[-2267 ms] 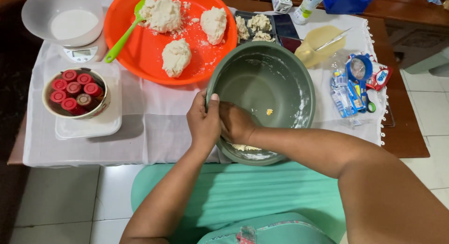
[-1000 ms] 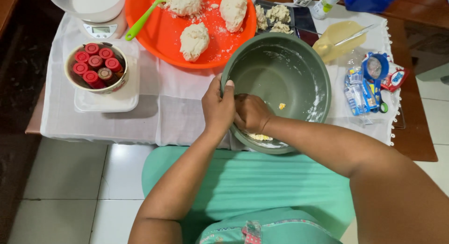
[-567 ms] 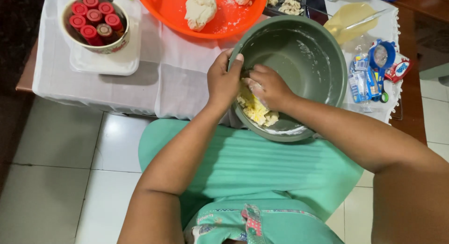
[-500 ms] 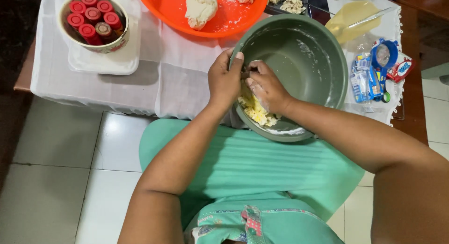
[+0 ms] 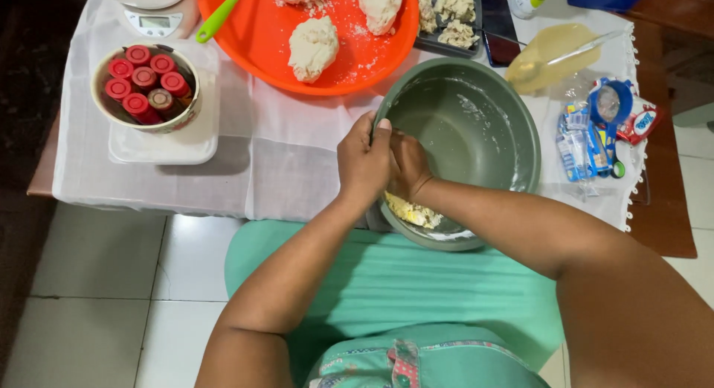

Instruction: Kneading dough in a bowl and mixing in yellow food coloring

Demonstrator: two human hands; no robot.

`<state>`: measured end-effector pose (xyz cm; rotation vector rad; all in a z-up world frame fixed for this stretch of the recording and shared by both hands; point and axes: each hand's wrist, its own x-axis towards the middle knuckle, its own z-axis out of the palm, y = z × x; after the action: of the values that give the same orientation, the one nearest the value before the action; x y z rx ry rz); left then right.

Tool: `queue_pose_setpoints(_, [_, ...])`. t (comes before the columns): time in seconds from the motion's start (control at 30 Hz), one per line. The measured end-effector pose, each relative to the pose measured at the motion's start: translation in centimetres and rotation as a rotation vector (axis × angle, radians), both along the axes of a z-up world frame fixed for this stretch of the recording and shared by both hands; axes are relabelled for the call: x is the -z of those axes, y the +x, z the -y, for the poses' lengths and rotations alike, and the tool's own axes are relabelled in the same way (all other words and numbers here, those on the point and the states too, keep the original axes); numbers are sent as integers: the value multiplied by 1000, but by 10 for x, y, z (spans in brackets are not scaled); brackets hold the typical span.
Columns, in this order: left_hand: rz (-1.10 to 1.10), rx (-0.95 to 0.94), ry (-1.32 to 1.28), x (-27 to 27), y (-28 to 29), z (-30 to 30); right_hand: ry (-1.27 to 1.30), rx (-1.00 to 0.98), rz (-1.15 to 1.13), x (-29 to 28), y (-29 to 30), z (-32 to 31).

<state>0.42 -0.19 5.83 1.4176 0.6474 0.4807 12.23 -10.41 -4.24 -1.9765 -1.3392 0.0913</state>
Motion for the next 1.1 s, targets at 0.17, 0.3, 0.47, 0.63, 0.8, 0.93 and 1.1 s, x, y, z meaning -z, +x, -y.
queue_pose_setpoints(0.17, [56, -27, 15, 13, 0, -12, -108, 137, -100, -50, -24, -12])
queue_pose_setpoints(0.3, [107, -69, 17, 33, 4, -23, -325, 268, -189, -66, -1, 11])
queue_pose_setpoints(0.47, [206, -17, 72, 16, -6, -19, -426, -179, -135, -94, -29, 43])
queue_pose_setpoints(0.63, [122, -45, 99, 7, -11, -15, -426, -281, 35, -75, -47, 26])
queue_pose_setpoints(0.8, [-9, -77, -6, -3, -15, -10, -541, -58, 57, -59, -39, 1])
queue_pose_setpoints(0.93, [-36, -58, -21, -6, -10, -12, -357, -202, 125, -20, -5, 1])
queue_pose_setpoints(1.1, [-16, -28, 51, -9, -13, -9, -359, -52, 131, -26, -11, 0])
